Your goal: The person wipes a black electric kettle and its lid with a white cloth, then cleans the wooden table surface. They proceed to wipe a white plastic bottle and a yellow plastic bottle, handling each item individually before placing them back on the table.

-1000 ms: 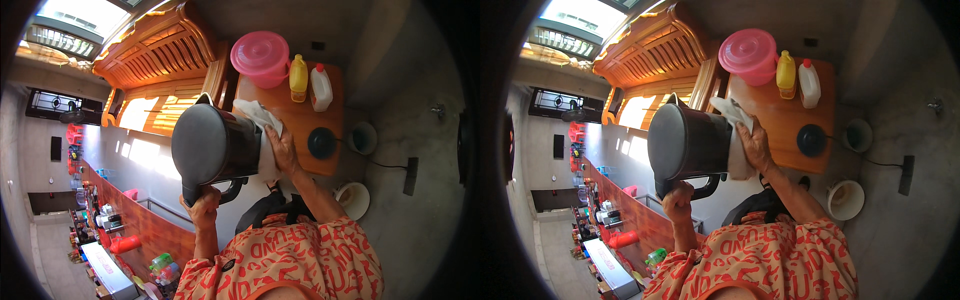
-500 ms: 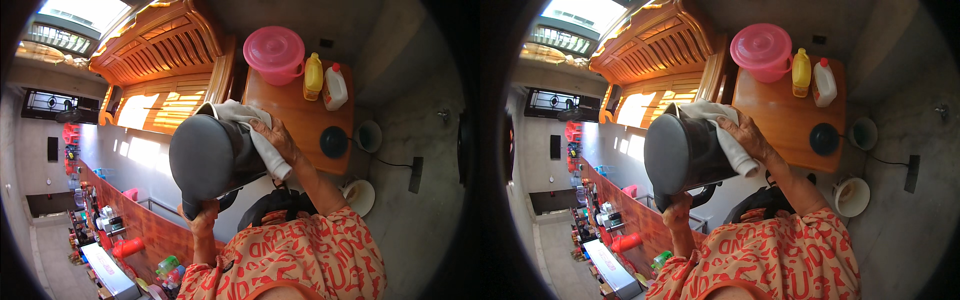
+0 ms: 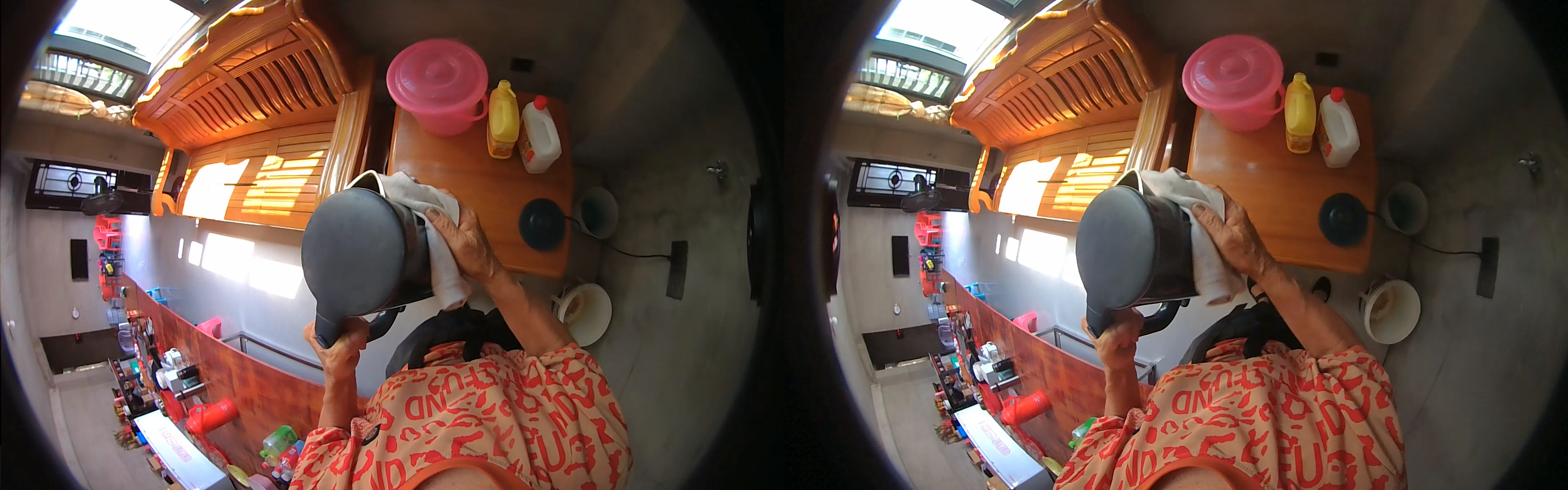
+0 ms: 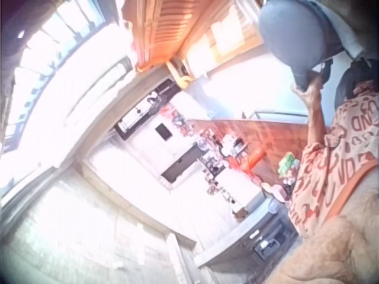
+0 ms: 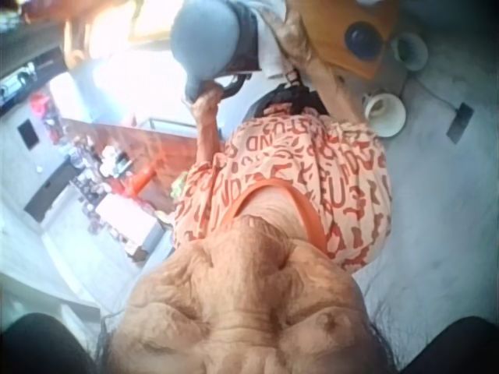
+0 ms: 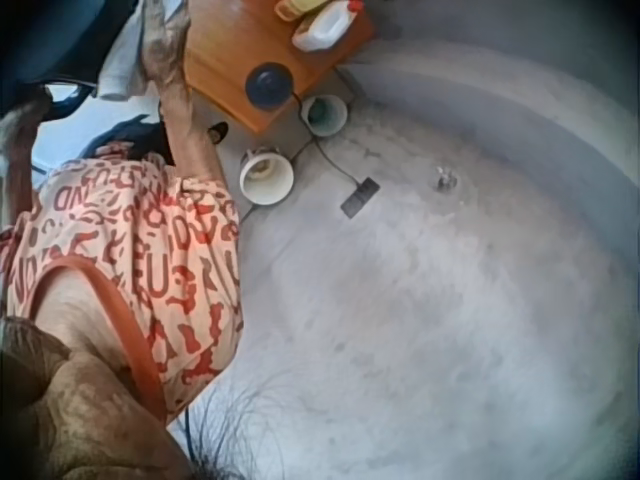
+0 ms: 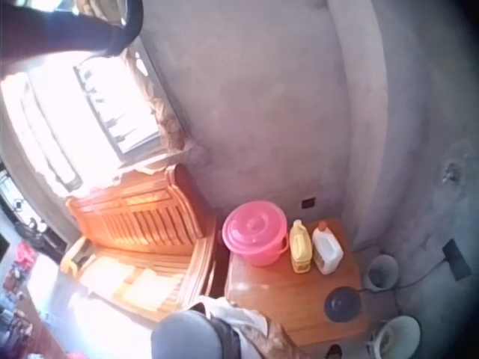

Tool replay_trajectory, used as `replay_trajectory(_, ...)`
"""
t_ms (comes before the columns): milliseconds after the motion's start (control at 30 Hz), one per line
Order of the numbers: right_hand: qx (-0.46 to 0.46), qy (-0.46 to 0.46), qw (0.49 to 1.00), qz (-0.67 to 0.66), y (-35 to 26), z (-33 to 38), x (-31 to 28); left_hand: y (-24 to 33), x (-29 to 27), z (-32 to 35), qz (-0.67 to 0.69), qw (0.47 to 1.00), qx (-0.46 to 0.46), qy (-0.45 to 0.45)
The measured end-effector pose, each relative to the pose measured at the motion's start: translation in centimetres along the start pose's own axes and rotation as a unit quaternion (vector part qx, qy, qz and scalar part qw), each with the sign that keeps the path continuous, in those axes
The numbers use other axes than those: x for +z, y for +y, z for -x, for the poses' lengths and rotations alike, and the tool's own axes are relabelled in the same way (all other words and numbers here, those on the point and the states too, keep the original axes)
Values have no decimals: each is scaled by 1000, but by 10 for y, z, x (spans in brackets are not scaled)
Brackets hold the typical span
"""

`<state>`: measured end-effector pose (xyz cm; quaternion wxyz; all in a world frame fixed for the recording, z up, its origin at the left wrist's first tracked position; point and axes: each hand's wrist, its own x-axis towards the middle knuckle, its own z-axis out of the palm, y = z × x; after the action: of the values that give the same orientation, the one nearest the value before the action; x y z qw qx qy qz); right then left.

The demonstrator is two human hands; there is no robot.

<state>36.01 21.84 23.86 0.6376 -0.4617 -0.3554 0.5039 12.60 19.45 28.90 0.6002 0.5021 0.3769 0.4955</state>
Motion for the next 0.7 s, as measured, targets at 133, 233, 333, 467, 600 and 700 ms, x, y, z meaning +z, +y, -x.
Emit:
replay_trajectory(133, -61, 20, 997, -52, -25, 13, 12, -2, 6, 1, -87, 996, -29, 0)
replay_trajectory(233, -70, 31, 997, -25, -42, 8, 3, -9, 4, 6, -132, 991, -36, -2)
replay_trajectory(333, 104, 30, 972, -207, -44, -7, 5, -9, -3, 7, -199, 978, -27, -50)
replay_trajectory(467, 155, -25, 963, -219, -40, -19, -16, -12, -6, 11, -247, 964, -50, -83)
replay_trajectory(600, 142, -43, 962, -227, -37, -16, -21, -15, 1, 11, -193, 969, -118, -97)
replay_trajectory(700, 207, 64, 958, -186, -49, -8, -21, -17, 4, 12, -171, 963, -171, -120)
